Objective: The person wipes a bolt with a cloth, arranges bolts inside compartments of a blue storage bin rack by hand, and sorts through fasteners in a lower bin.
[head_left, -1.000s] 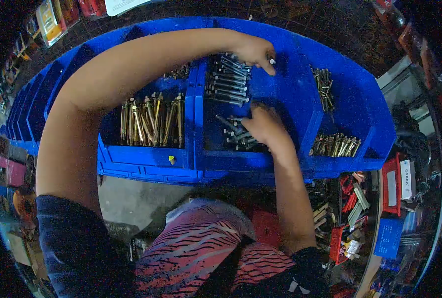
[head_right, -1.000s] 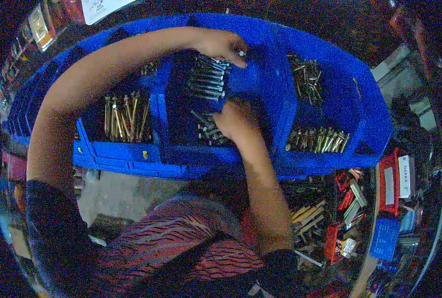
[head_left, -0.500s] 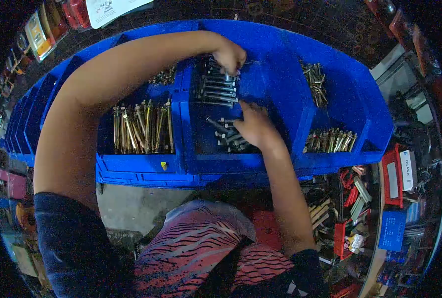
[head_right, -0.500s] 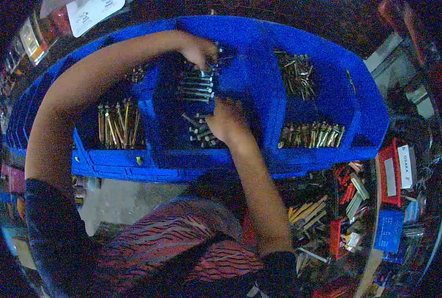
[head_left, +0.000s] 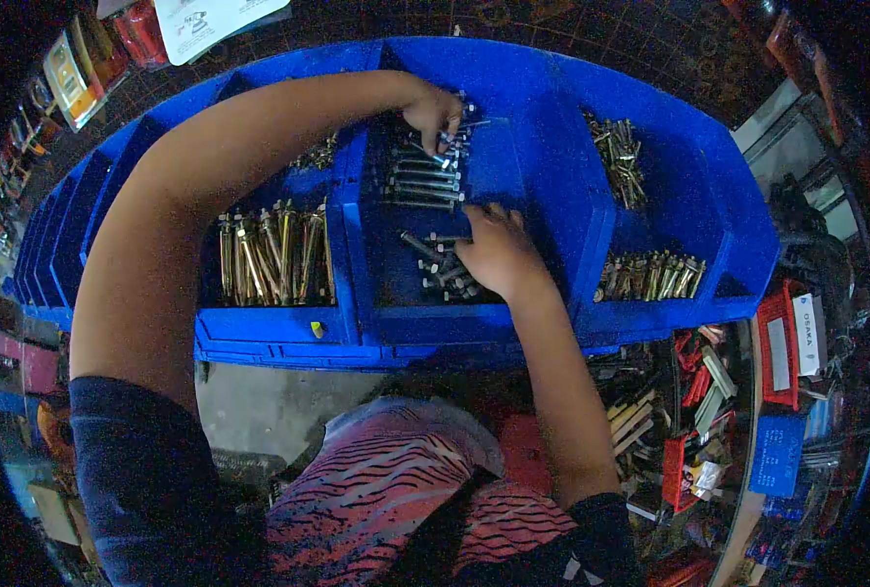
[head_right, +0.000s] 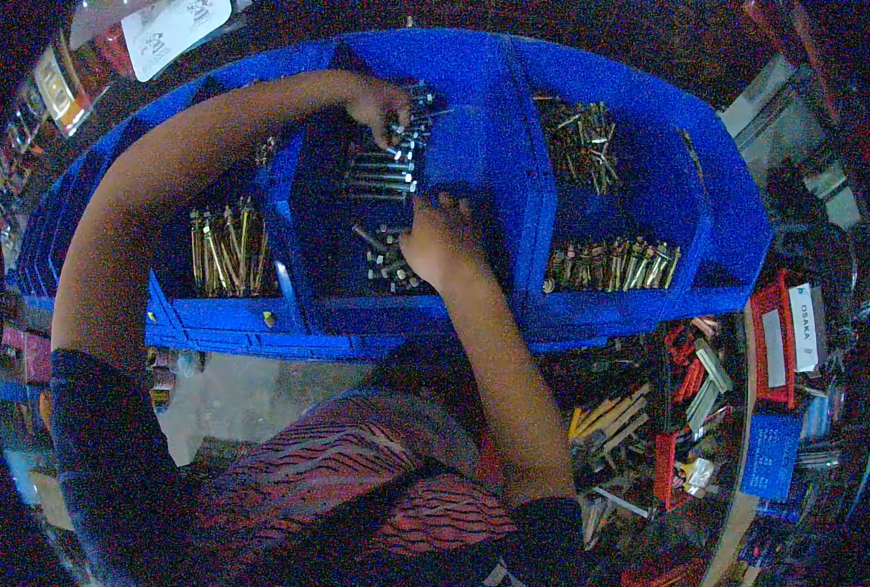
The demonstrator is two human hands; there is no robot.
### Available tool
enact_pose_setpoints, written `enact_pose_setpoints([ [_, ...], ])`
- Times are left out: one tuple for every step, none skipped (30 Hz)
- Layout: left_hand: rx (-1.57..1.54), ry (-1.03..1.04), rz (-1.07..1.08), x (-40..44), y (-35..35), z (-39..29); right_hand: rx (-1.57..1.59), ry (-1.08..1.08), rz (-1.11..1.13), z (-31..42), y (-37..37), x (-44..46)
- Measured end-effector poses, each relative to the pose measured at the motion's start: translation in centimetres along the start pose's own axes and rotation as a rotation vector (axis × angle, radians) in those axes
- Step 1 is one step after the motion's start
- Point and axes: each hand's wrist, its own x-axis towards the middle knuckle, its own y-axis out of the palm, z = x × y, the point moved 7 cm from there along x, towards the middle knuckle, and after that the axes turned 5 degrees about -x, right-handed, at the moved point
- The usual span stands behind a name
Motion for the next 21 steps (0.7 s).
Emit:
enact_pose_setpoints([
  [0.0, 0.0, 0.001, -0.1, 0.0, -0.1, -0.005, 0.011, -0.006, 0.1, -0.1, -0.2],
  [0.006, -0.023, 0.011, -0.1, 0.2, -0.1, -0.01, 0.022, -0.013, 0.1, -0.3, -0.3],
  [0.014, -0.046, 0.022, -0.2, 0.3, -0.1, -0.01, 0.023, -0.013, 0.1, -0.5, -0.3],
  [0.013, -0.047, 0.022, 0.2, 0.5, 0.6, 0.001, 0.035, 0.015, 0.1, -0.5, -0.3],
  [0.134, -0.091, 0.041, 0.6, 0.8, 1.7, 0.012, 0.045, 0.044, 0.1, -0.4, -0.3],
  [0.254, -0.135, 0.061, 0.9, 1.0, 2.9, 0.012, 0.044, 0.045, 0.2, -0.5, -0.3],
  [0.253, -0.136, 0.061, 0.6, 0.9, 2.2, 0.004, 0.043, 0.052, 0.3, -0.5, -0.3],
  [0.257, -0.135, 0.037, 0.2, 0.4, 1.2, -0.006, 0.042, 0.058, 0.2, -0.5, -0.4],
  [0.261, -0.135, 0.013, -0.2, 0.1, 0.1, -0.006, 0.041, 0.058, 0.2, -0.4, -0.4],
  [0.26, -0.136, 0.013, -0.2, 0.0, 0.6, -0.016, 0.042, 0.032, 0.1, -0.3, -0.4],
  [0.263, -0.11, -0.046, -0.2, -0.6, 0.8, -0.024, 0.042, 0.007, 0.1, -0.3, -0.3],
  [0.265, -0.081, -0.107, -0.1, -1.1, 0.9, -0.023, 0.041, 0.007, 0.1, -0.3, -0.3],
  [0.264, -0.081, -0.106, 0.0, -1.1, 1.1, -0.003, 0.051, 0.036, 0.1, -0.4, -0.4],
  [0.256, -0.099, -0.051, 0.2, -0.7, 1.4, 0.017, 0.061, 0.064, 0.1, -0.3, -0.4],
  [0.249, -0.117, 0.003, 0.3, -0.3, 1.7, 0.017, 0.062, 0.065, 0.0, -0.2, -0.4],
  [0.249, -0.116, 0.003, 0.2, -0.4, 1.1, 0.005, 0.045, 0.055, 0.0, 0.0, -0.3],
  [0.259, -0.144, 0.004, -0.1, -0.6, 0.3, -0.007, 0.028, 0.045, 0.0, -0.1, -0.2],
  [0.27, -0.171, 0.005, -0.5, -0.7, -0.5, -0.007, 0.028, 0.045, 0.1, -0.2, -0.3],
  [0.27, -0.172, 0.004, -0.4, -0.8, 0.0, 0.011, 0.046, 0.046, 0.2, -0.5, -0.5],
  [0.257, -0.162, -0.071, -0.3, -1.4, 0.4, 0.029, 0.064, 0.047, 0.1, -0.6, -0.6],
  [0.245, -0.151, -0.145, -0.2, -2.0, 0.8, 0.031, 0.064, 0.045, 0.0, -0.4, -0.5],
])
